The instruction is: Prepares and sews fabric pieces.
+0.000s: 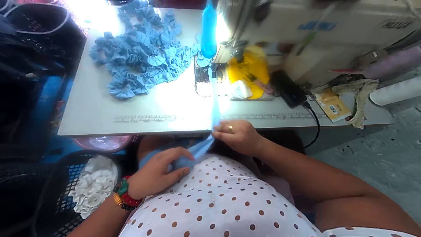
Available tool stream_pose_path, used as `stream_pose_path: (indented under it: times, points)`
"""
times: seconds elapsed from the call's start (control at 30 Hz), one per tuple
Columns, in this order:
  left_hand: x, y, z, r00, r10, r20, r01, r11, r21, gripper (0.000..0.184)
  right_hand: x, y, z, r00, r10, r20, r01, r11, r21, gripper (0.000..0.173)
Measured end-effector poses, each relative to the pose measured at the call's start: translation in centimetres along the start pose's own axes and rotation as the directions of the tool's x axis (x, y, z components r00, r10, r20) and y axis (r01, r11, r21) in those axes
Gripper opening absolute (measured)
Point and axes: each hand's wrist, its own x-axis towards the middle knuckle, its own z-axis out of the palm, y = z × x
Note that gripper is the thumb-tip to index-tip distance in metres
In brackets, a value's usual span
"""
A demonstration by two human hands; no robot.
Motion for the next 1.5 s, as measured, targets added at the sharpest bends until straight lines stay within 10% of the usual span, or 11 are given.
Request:
stream_pose_path:
  times: [0.53, 0.77, 1.2, 1.5]
  points:
    - [-1.6, 0.1, -0.4, 0.964, -0.159, -0.214, 0.193, 0.970, 0.147, 0.036, 5.5, 9.9, 1.3, 0.955, 0.295, 0.029, -0.287, 0.944, -0.161, 0.026]
    - [-2.0, 0.0, 0.9, 0.887, 0.029, -0.462, 0.365, 0.569, 0.737, 0.020, 6.6, 9.2, 1.3, 0.899, 0.427, 0.097, -0.395, 0.886, -0.245, 0.030]
    - [-4.4, 3.2, 0.1, 0.783, 0.340, -0.521, 0.134, 0.725, 0.675, 0.023, 9.6, -4.8, 2.4, 0.999, 0.028, -0.040, -0.014, 0.950, 0.312, 0.027]
    - [-3.8, 4.2, 0.2, 0.788, 0.414, -0.456, -0.011, 0.750, 0.661, 0.020, 10.3, -6.4, 0.7, 0.983, -0.162, -0.086, 0.172, 0.976, 0.130, 0.017]
